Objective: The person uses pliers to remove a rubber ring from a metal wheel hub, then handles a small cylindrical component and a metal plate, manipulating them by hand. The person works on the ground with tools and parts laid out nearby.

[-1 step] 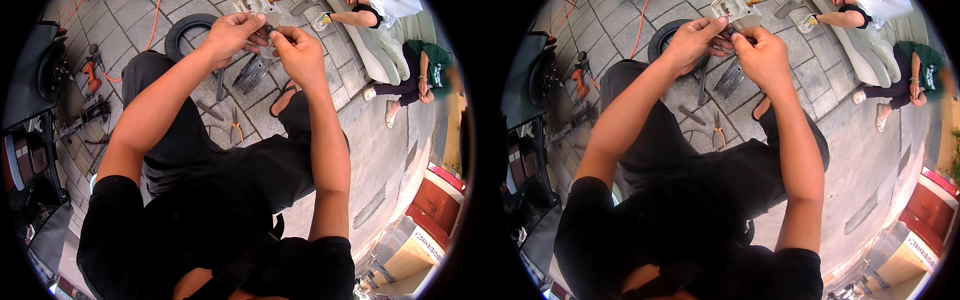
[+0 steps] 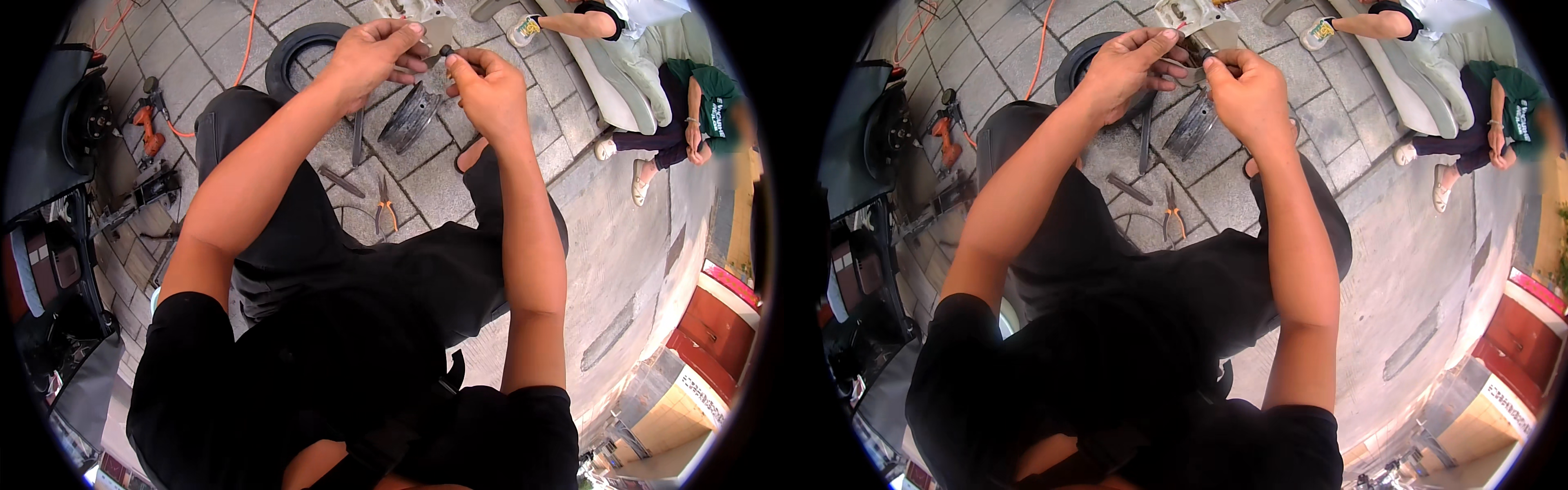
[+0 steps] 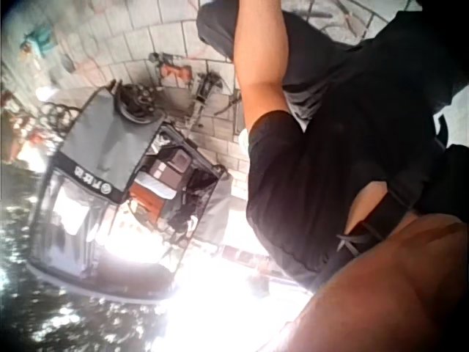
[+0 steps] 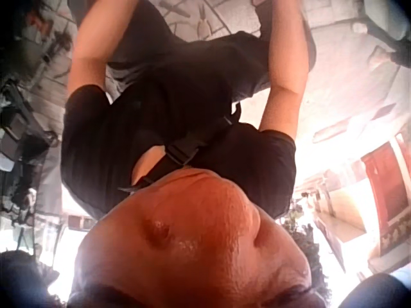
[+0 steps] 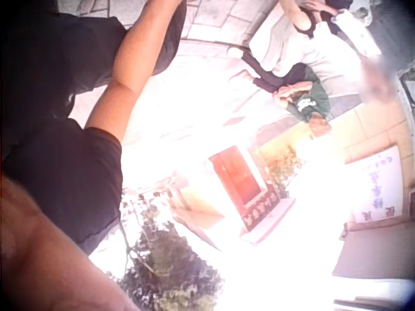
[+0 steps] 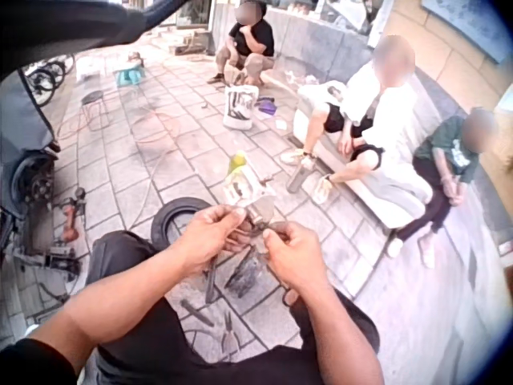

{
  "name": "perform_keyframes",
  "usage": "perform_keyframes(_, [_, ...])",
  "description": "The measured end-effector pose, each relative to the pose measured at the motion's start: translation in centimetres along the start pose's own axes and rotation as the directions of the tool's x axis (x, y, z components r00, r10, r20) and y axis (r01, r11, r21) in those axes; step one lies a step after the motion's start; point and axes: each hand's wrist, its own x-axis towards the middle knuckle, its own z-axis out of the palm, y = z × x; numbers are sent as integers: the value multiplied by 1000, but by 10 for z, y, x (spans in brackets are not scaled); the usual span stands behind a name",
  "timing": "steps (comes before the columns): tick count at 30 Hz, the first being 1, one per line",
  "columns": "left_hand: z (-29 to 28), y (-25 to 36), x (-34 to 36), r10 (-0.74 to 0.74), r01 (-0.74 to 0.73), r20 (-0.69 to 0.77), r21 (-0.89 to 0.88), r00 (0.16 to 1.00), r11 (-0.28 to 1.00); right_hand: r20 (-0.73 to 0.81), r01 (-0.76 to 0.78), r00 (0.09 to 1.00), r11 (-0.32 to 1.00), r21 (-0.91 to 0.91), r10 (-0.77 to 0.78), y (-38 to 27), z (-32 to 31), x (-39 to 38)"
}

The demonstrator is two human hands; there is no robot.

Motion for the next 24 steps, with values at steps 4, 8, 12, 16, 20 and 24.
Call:
perform_keyframes(4, [12, -6, 9, -122, 122, -4, 68, 993, 990, -128, -284, 952, 958, -41, 277, 144, -6, 29])
perform_keyframes(8, [19, -60, 37, -276, 271, -30, 310, 961, 911, -205, -659, 747, 745, -106, 632, 318, 21, 13])
perform_keyframes(12, [-11, -171, 63, -350, 376, -155, 542, 924, 752, -125, -705, 695, 635, -316, 708, 336, 47, -19])
perform_keyframes(16, [-11, -226, 72, -442, 474, -193, 520, 876, 711, -120, -709, 678, 602, -366, 725, 361, 53, -46])
perform_keyframes(20, [-7, -248, 91, -409, 449, -186, 408, 893, 795, -51, -669, 667, 568, -480, 743, 383, 59, -65])
perform_keyframes(24, [22, -235, 105, -370, 470, -296, 461, 881, 753, 34, -534, 721, 585, -610, 692, 388, 67, -74])
